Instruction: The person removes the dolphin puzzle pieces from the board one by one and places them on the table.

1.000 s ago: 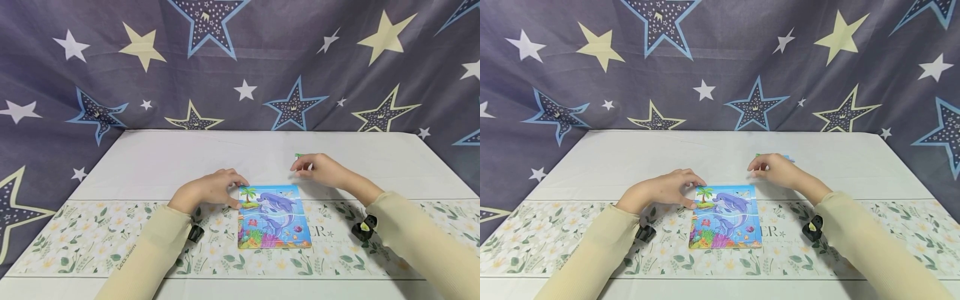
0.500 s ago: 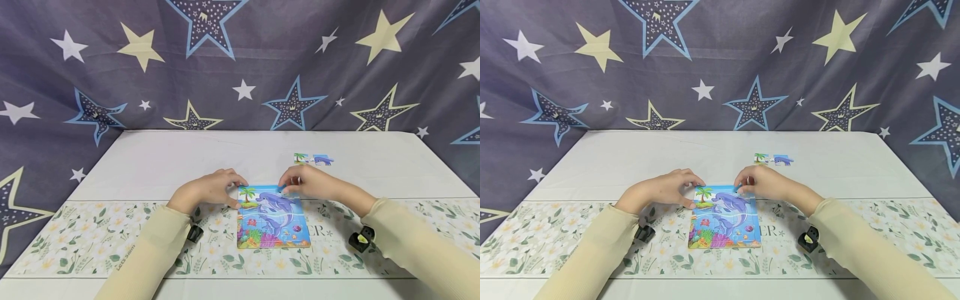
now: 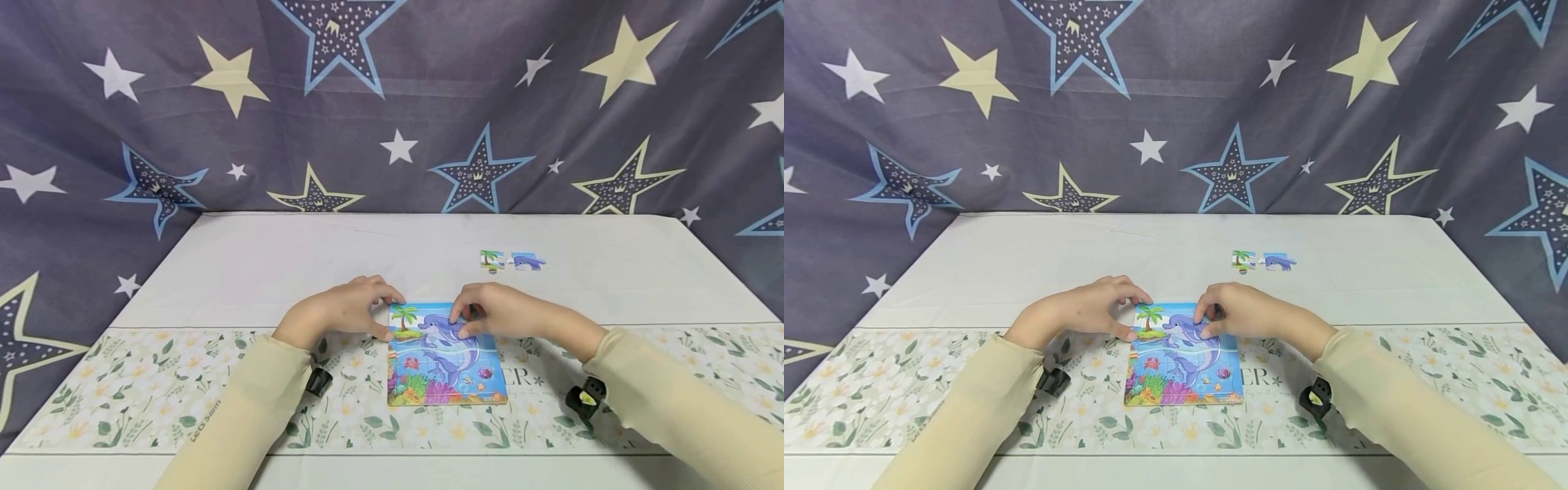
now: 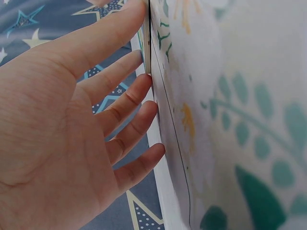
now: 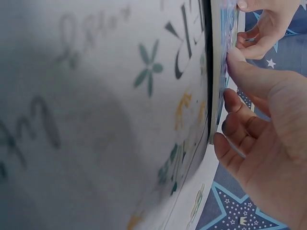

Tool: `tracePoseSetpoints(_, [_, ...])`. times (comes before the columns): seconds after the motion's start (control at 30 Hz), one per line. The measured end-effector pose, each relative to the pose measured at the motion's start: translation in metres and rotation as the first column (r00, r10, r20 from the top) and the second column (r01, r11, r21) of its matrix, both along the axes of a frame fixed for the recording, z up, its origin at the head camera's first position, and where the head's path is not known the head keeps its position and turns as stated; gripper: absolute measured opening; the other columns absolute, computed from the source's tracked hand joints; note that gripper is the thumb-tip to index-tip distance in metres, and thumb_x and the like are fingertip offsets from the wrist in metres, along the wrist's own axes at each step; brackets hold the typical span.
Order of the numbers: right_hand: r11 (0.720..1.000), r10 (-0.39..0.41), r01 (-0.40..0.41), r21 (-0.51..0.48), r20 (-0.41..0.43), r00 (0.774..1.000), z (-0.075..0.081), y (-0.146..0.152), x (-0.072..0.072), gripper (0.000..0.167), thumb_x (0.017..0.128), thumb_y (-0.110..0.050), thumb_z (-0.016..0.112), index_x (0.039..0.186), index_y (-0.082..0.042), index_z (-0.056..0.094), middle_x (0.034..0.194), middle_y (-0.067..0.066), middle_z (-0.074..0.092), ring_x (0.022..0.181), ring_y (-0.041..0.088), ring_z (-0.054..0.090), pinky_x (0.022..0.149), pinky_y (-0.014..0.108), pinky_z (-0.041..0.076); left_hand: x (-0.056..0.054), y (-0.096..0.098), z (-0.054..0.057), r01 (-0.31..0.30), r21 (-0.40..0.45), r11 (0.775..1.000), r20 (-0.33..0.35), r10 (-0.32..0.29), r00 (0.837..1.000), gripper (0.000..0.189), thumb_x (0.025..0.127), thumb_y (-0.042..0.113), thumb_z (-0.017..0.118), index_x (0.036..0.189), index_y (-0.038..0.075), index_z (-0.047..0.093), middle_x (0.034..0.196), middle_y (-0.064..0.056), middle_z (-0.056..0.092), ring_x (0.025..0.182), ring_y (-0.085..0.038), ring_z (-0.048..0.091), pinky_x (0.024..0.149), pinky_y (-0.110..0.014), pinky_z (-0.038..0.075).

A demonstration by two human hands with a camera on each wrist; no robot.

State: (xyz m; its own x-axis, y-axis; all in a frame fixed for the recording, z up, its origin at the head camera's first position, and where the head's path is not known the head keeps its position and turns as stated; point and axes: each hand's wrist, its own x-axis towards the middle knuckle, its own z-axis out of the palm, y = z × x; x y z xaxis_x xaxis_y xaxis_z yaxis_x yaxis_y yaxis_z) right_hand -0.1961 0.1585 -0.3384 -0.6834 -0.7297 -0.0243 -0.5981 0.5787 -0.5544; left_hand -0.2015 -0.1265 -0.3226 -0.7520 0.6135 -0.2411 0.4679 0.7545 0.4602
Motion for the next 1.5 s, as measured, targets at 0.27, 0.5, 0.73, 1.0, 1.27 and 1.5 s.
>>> tracePoseSetpoints(0.27, [1.000,0.009,-0.009,0.021,-0.004,1.000,0.0006,0.0003,0.0009,0.018,0.084,-0.018,0.079,0.101,-0.013,0.073,0.086,-0.005,0.055,0.075,0.013,0.046,0.068,0.028,0.043,-0.0004,0.0004,-0.0003,0.002,-0.001,1.000,0.003,-0.002,1.000,0.056,0.086,0.031,0.080,0.136,0.019,0.059,0.121,0.001,0.054,0.118,-0.021,0.045,0.102,-0.044,0.039])
tracePoseSetpoints(0.5, [0.999,0.050,-0.050,0.022,-0.012,0.999,0.0022,-0.0009,-0.0021,0.017,0.083,-0.017,0.080,0.097,-0.013,0.072,0.087,-0.003,0.055,0.079,0.015,0.047,0.071,0.029,0.044,-0.0005,0.0006,-0.0004,-0.002,-0.007,1.000,0.000,0.002,1.000,0.057,0.085,0.032,0.080,0.136,0.019,0.059,0.121,0.002,0.054,0.119,-0.021,0.044,0.103,-0.045,0.039])
tracePoseSetpoints(0.73, [0.997,0.052,-0.050,0.052,-0.027,0.998,0.0046,-0.0037,-0.0036,0.020,0.080,-0.018,0.083,0.097,-0.015,0.071,0.095,-0.002,0.055,0.089,0.016,0.051,0.080,0.034,0.048,-0.0008,0.0003,-0.0010,-0.002,-0.003,1.000,0.005,0.002,1.000,0.058,0.085,0.031,0.080,0.137,0.019,0.059,0.121,0.001,0.053,0.118,-0.022,0.044,0.102,-0.045,0.039])
tracePoseSetpoints(1.0, [0.998,0.033,-0.031,0.060,-0.033,0.999,0.0057,-0.0045,-0.0026,0.020,0.079,-0.017,0.083,0.094,-0.018,0.070,0.100,-0.003,0.053,0.093,0.018,0.048,0.084,0.037,0.046,-0.0002,0.0006,0.0006,-0.004,-0.002,1.000,0.004,0.004,1.000,0.057,0.085,0.031,0.080,0.137,0.019,0.059,0.121,0.002,0.053,0.118,-0.021,0.044,0.101,-0.045,0.039])
tracePoseSetpoints(1.27, [0.999,0.003,-0.002,0.051,-0.013,1.000,0.0052,-0.0044,-0.0025,0.028,0.079,-0.018,0.083,0.101,-0.017,0.067,0.098,-0.002,0.054,0.089,0.018,0.048,0.080,0.036,0.045,-0.0003,0.0003,-0.0002,-0.008,0.001,1.000,0.003,0.008,1.000,0.057,0.085,0.031,0.081,0.136,0.019,0.060,0.121,0.002,0.054,0.117,-0.021,0.045,0.102,-0.045,0.039])
tracePoseSetpoints(1.5, [0.998,-0.051,0.051,0.040,0.000,0.999,0.0035,-0.0040,-0.0023,0.040,0.079,-0.019,0.084,0.112,-0.014,0.063,0.101,-0.001,0.055,0.093,0.017,0.050,0.082,0.038,0.045,-0.0008,-0.0001,-0.0006,-0.003,0.007,1.000,0.005,0.003,1.000,0.056,0.085,0.030,0.080,0.136,0.018,0.060,0.120,0.001,0.054,0.117,-0.021,0.045,0.102,-0.044,0.039])
